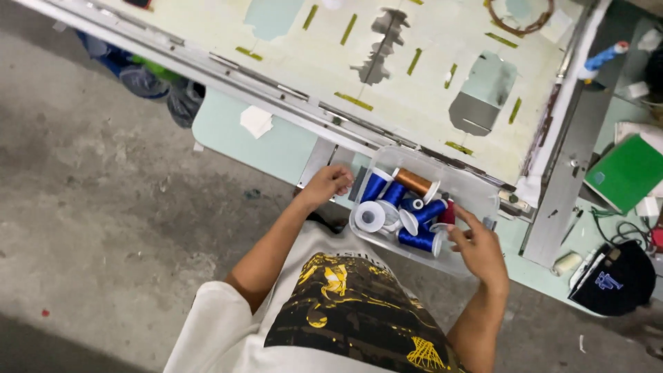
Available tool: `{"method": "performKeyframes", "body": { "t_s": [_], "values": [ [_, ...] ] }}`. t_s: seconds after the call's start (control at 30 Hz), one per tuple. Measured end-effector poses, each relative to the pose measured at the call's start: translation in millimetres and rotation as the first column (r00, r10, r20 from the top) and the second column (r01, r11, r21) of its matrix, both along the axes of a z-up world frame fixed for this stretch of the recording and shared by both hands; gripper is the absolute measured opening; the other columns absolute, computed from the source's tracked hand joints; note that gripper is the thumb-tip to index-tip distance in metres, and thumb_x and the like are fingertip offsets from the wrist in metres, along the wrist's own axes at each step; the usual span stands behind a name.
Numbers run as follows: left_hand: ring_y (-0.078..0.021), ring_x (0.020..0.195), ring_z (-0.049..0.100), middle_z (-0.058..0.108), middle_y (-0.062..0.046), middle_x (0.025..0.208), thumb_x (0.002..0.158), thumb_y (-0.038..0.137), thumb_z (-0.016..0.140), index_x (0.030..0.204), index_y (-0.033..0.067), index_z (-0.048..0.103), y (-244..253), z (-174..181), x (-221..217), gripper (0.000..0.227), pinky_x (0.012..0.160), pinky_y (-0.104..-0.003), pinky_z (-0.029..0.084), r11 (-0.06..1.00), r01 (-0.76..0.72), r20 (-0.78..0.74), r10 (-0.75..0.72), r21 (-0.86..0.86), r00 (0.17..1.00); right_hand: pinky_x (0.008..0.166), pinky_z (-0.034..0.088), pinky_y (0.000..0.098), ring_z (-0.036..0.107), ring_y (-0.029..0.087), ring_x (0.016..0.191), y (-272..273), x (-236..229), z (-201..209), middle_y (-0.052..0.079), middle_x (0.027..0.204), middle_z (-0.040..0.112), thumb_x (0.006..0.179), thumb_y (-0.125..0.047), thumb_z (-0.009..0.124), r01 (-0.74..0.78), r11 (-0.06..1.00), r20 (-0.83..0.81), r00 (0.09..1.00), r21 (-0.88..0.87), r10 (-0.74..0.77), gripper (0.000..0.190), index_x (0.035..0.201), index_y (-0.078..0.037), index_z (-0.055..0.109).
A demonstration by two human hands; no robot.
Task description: Loading red thread spools onto the spindles of an industrial embroidery machine
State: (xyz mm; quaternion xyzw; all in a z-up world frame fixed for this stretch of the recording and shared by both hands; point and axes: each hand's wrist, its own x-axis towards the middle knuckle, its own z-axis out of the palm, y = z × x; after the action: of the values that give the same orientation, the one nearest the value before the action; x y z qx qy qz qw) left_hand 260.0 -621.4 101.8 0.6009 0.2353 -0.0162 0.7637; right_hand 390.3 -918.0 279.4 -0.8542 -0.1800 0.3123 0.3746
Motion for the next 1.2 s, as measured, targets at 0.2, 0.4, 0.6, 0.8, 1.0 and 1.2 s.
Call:
{"method": "performKeyframes", "body": {
  "t_s": [0.2, 0.4, 0.6, 0.8, 1.0, 1.2],
  "values": [
    [-0.0144, 0.069, 0.061, 0.06, -0.007, 0.078, 0.095, 0.015, 0.056, 0.099, 0.0048, 0.063, 1.1, 95.3, 16.4, 0.013, 0.064, -0.028, 0.052, 0.972, -0.151, 0.073, 0.14, 0.18, 0.988, 0.068, 0.052, 0.0364, 0.059, 0.03, 0.087, -72.0, 26.9, -45.8, 0.021, 0.103, 0.06, 0.095, 0.012, 0.059, 0.282, 0.893, 0.405, 0.814, 0.352, -0.417, 0.026, 0.12, 0.003, 0.061],
    [-0.0325, 0.085, 0.063, 0.062, -0.016, 0.082, 0.095, 0.013, 0.052, 0.096, 0.0047, 0.061, -57.3, 139.2, 29.9, 0.012, 0.078, -0.041, 0.05, 0.9, -0.08, 0.449, -0.135, 0.429, 0.883, 0.071, 0.049, 0.0347, 0.063, 0.023, 0.091, -105.6, 42.5, -100.8, 0.012, 0.105, 0.065, 0.092, -0.01, 0.07, 0.51, 0.83, 0.579, 0.615, 0.226, -0.535, 0.033, 0.123, -0.008, 0.063],
    [-0.041, 0.106, 0.06, 0.062, -0.026, 0.113, 0.095, 0.015, 0.048, 0.123, -0.0003, 0.056, -77.3, 131.9, 30.8, 0.033, 0.091, -0.05, 0.047, 0.295, 0.72, 0.061, -0.941, 0.628, 0.333, 0.086, 0.045, 0.056, 0.054, 0.045, 0.11, -69.8, 26.1, -115.4, 0.026, 0.122, 0.056, 0.099, -0.027, 0.06, 0.561, 0.827, 0.302, 0.793, -0.025, -0.529, 0.048, 0.141, -0.008, 0.044],
    [-0.0367, 0.095, 0.063, 0.066, -0.021, 0.097, 0.085, -0.006, 0.053, 0.11, 0.0002, 0.062, -29.0, 103.5, 30.1, 0.027, 0.085, -0.046, 0.05, 0.895, 0.197, 0.436, -0.376, 0.401, 0.818, 0.097, 0.037, 0.0548, 0.045, 0.044, 0.122, -52.6, 13.2, -115.1, 0.024, 0.125, 0.054, 0.106, -0.035, 0.049, 0.638, 0.755, 0.143, 0.742, 0.153, -0.655, 0.038, 0.128, -0.005, 0.056],
    [-0.0318, 0.099, 0.063, 0.065, -0.014, 0.099, 0.084, -0.011, 0.054, 0.107, 0.0044, 0.06, 36.5, -27.9, 32.9, 0.029, 0.089, -0.042, 0.049, 0.859, -0.06, 0.136, -0.012, 0.509, 0.991, 0.098, 0.035, 0.0552, 0.045, 0.045, 0.121, -41.0, 10.1, -106.4, 0.027, 0.121, 0.054, 0.104, -0.03, 0.05, 0.671, 0.715, 0.091, 0.713, 0.198, -0.695, 0.036, 0.126, -0.002, 0.057],
    [-0.0422, 0.1, 0.062, 0.044, -0.018, 0.129, 0.092, 0.008, 0.048, 0.144, 0.0186, 0.034, 40.0, -7.9, 19.6, 0.054, 0.085, -0.05, 0.054, 0.474, 0.382, -0.303, -0.235, 0.794, 0.923, 0.091, 0.041, 0.0477, 0.054, 0.034, 0.11, -84.2, 20.0, -160.3, 0.021, 0.108, 0.059, 0.105, -0.032, 0.058, 0.676, 0.712, 0.217, 0.678, 0.191, -0.702, 0.03, 0.12, -0.006, 0.063]
  ]
}}
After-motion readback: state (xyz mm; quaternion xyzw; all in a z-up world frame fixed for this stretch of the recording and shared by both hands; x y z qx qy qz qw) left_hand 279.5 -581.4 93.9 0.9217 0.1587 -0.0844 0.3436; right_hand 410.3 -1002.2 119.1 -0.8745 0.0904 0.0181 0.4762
